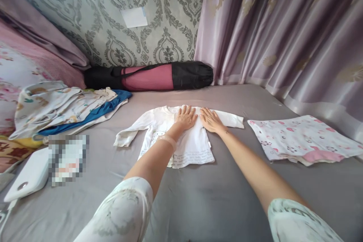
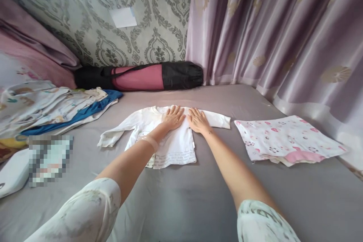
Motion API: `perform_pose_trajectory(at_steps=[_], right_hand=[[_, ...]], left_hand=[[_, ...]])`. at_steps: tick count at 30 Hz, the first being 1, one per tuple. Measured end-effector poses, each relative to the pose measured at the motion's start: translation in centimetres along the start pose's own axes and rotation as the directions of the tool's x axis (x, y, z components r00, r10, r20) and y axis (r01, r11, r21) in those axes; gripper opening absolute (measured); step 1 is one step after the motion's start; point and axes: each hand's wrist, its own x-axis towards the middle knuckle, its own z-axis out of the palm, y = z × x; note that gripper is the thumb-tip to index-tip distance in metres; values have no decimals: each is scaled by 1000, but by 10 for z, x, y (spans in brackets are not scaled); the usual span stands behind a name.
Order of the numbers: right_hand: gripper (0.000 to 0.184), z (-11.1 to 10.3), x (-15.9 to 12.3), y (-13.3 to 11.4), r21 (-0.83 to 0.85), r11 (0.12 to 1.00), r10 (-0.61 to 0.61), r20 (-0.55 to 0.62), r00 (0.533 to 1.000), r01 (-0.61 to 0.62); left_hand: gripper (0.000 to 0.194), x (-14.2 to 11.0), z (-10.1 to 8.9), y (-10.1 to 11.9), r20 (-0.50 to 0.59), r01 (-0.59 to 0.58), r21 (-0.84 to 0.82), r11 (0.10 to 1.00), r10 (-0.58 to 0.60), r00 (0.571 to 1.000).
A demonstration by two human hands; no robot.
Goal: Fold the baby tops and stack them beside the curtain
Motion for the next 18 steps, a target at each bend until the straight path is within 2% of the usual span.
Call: perform_pose_trajectory(at_steps=[3,7,10,15,17,18], right_hand=[[56,-3,-11,27,-61,998,35,-4,999,-35],[55,-7,-23,64,-137,976,168,-7,986,-167],[55,-12,-26,76,-146,949,281,-10,960,-279],[51,-34,-15,61,-196,933,318,64,946,-301],[45,-43,-3,44,-229,940,265,20,964,-254],[42,-46,5,33,-229,952,195,-50,980,-201]], left_hand=[[62,1,2,-1,-8,-3,12,1000,4,1000],[63,4,7,-4,-35,-20,25,999,21,999],[64,4,6,-4,-34,-37,10,999,38,999],[62,-2,-11,-6,14,-38,-99,994,40,999],[56,-8,-23,-15,-24,12,-104,994,-14,1000],[50,-12,-29,-23,-59,48,-93,995,-53,997]])
